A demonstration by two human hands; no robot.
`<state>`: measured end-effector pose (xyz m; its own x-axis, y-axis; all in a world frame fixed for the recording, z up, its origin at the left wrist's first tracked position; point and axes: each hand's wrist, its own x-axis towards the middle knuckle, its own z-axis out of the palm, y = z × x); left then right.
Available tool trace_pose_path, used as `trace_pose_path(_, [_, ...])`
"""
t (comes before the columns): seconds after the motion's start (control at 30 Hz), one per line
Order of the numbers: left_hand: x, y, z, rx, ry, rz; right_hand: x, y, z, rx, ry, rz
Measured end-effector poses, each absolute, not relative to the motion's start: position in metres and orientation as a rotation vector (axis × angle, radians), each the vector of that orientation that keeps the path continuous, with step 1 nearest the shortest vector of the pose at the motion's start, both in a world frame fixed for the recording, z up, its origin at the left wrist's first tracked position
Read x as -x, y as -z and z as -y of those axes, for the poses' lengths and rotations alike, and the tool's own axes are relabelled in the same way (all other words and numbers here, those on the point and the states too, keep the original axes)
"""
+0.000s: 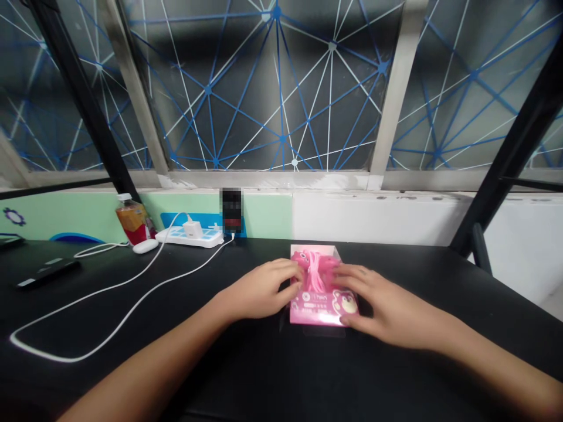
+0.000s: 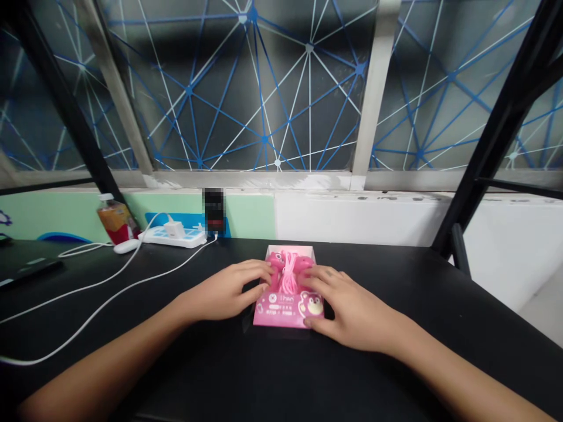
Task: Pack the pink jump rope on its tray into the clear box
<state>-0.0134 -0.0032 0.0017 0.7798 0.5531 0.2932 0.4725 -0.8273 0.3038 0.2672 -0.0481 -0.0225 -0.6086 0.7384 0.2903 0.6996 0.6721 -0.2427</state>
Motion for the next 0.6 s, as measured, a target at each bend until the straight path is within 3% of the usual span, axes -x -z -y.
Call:
trace_pose_path(0.27, [0.015, 0.001, 0.003, -2.766, -0.589, -0.864, -0.248, 0.017, 0.07, 0.959, 0.149, 2.716])
trace_pose_path(0.6, [0.011, 0.012, -0.002, -2.762, -0.677, -1.014, -0.235, 0.023, 0.086, 0.724, -0.017, 2.898])
